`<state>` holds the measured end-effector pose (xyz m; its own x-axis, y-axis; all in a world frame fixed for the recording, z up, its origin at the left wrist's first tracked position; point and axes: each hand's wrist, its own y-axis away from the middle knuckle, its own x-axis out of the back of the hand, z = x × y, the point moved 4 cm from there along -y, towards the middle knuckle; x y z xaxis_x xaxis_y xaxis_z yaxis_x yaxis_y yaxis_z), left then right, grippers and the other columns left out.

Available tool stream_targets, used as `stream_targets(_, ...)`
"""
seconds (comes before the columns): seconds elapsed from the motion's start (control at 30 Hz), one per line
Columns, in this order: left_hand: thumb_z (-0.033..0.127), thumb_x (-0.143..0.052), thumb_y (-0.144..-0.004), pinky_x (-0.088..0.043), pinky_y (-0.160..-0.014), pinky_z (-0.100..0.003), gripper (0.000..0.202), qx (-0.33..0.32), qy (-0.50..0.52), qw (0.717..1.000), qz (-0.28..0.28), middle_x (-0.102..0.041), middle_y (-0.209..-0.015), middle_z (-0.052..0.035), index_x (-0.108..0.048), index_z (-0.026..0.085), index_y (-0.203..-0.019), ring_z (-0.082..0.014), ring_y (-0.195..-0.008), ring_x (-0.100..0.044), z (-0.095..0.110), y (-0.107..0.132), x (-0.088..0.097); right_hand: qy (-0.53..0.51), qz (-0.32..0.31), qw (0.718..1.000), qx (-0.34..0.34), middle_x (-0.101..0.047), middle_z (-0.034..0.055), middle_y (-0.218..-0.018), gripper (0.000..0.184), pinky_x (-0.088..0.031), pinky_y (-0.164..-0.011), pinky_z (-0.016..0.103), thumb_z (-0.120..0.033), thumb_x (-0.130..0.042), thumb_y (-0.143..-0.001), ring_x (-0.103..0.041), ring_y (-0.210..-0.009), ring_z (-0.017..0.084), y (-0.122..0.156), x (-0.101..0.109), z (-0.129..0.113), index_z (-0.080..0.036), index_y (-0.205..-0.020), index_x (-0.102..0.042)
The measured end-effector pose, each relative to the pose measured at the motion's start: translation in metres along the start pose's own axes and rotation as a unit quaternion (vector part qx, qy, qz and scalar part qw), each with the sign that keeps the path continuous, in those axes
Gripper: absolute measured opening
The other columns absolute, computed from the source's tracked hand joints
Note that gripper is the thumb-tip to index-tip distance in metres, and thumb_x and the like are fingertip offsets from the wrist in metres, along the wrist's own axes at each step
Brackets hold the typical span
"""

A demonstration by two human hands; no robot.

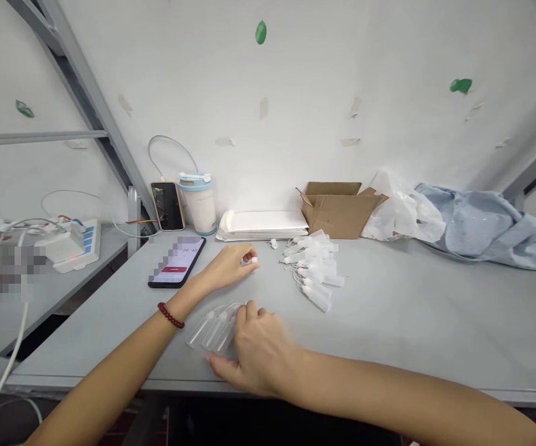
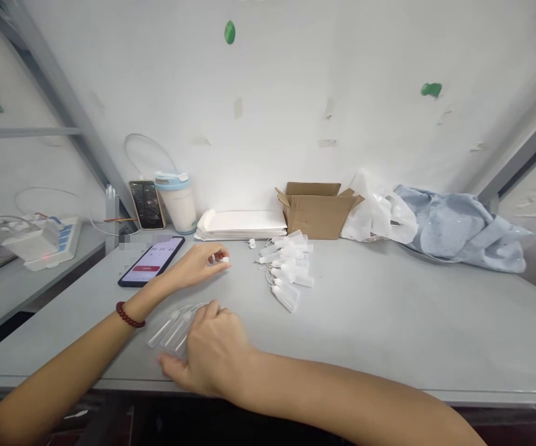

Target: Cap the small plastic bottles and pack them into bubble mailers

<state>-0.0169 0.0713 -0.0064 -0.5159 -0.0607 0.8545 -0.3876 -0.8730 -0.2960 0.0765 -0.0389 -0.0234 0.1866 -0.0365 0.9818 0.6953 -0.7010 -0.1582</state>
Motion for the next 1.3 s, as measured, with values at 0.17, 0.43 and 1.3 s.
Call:
stream_targets(0.17,0.027,-0.052,-0.076,-0.044,-0.069,-0.029,0.015,0.005,0.007,1.000,-0.002,-0.064,-0.082,-0.0042,-0.060,0.016,-0.083,-0.0170,-0.073,-0.056,0.001,0.000,0.001,0.036,0.005,0.999,0.017,-0.057,0.0188,-0.069,0.066,-0.044,-0.048,0.035,-0.064,-0.040,-0.078,-0.054,-0.063,0.025,-0.011,-0.012,-0.010,-0.002,-0.083,-0.062)
stream_targets(0.43,0.032,-0.058,-0.075,-0.045,-0.068,-0.028,0.017,0.045,0.113,0.993,0.003,-0.065,-0.083,-0.0026,-0.061,0.017,-0.080,-0.0150,-0.072,-0.056,0.010,0.001,0.011,0.035,0.001,0.999,0.022,-0.058,0.0175,-0.077,0.044,-0.045,-0.047,0.036,-0.046,-0.048,-0.080,-0.056,-0.068,0.028,0.001,-0.005,0.003,-0.004,-0.089,-0.059)
stream_targets(1.3,0.040,-0.057,-0.077,-0.046,-0.062,-0.026,0.026,0.071,0.250,0.960,-0.109,-0.064,-0.074,-0.0027,-0.060,0.015,-0.084,-0.0155,-0.069,-0.059,0.018,0.006,-0.007,-0.114,0.140,0.979,0.097,-0.052,0.0151,-0.106,0.057,-0.050,-0.078,0.043,-0.024,-0.059,-0.081,-0.053,-0.094,0.025,0.007,-0.006,0.103,-0.014,-0.131,-0.034)
